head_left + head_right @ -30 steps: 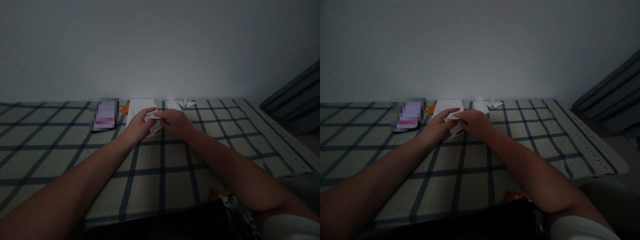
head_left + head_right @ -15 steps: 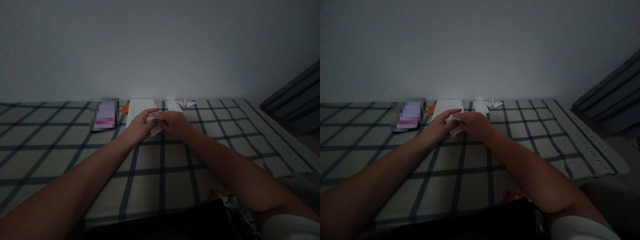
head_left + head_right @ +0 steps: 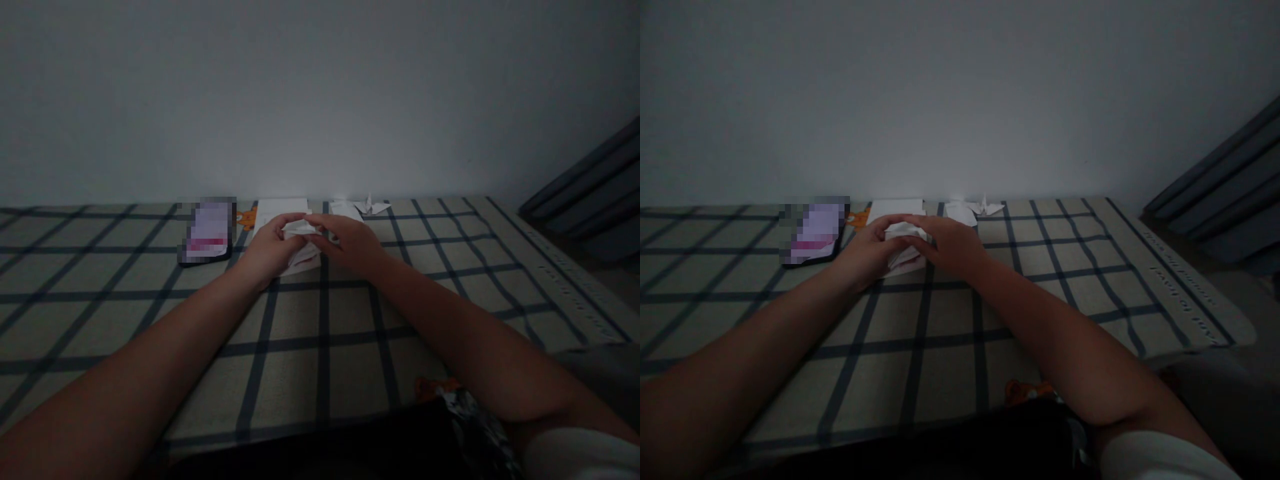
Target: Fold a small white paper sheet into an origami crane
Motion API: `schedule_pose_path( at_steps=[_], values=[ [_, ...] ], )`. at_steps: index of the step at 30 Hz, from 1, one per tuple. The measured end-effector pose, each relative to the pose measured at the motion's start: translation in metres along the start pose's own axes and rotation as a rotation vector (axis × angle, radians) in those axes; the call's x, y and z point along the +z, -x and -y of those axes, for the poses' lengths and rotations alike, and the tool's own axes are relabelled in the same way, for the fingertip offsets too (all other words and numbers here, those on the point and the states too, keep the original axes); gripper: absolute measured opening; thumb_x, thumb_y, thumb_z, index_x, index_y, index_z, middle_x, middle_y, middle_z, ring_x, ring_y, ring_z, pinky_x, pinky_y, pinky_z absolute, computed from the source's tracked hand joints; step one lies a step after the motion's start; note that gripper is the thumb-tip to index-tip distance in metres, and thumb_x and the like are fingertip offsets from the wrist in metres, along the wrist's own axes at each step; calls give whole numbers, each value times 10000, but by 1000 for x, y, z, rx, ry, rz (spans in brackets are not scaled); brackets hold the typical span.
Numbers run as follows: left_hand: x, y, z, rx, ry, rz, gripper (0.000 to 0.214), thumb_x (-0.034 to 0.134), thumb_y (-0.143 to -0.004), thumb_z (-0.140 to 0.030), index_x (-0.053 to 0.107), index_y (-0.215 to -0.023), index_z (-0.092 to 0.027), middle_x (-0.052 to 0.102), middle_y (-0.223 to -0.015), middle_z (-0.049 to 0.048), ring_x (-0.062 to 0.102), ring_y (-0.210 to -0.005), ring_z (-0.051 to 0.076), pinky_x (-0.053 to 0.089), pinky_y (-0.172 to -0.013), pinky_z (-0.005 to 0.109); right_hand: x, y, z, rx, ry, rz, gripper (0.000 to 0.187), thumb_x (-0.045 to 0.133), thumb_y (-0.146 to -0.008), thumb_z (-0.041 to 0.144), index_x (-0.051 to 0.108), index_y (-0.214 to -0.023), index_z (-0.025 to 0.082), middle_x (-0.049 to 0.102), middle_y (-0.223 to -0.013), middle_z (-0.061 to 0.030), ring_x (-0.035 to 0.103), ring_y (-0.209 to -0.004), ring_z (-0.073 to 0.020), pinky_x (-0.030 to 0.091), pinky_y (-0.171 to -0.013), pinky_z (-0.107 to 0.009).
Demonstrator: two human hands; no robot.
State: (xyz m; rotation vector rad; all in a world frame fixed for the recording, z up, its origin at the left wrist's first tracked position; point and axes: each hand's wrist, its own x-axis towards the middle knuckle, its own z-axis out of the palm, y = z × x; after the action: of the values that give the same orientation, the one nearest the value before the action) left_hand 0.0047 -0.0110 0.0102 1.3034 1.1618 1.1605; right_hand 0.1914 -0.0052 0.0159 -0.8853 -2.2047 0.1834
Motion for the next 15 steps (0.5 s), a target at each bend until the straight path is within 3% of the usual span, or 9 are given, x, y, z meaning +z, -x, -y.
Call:
schedule_pose_path(
  at_steps=[4,10,15],
  values=[
    [-1,0,-3,-70,114,-12,526,824,-681,-222,691,-1190,-211,759,-1050,99,733,-848,231,602,-788,380,-3,-1,0,-112,-72,-48,392,539,-1009,434,606,-1315,198,698,-1227,-100,651,-1098,-207,529,-938,-350],
    [1,0,-11,-185,208,-78,376,720,-667,-107,713,-1038,-164,745,-855,73,712,-717,195,613,-743,371,-4,-1,-6,-279,-86,-77,196,524,-1008,311,647,-1122,208,639,-1056,-77,608,-976,-184,527,-833,-331],
    [2,0,-12,-176,186,-99,307,669,-658,-79,727,-949,-155,745,-863,81,711,-719,196,604,-663,322,-4,3,-7,-338,19,35,215,539,-1004,297,681,-1165,279,584,-1220,-72,594,-1009,-168,534,-859,-326]
  ],
)
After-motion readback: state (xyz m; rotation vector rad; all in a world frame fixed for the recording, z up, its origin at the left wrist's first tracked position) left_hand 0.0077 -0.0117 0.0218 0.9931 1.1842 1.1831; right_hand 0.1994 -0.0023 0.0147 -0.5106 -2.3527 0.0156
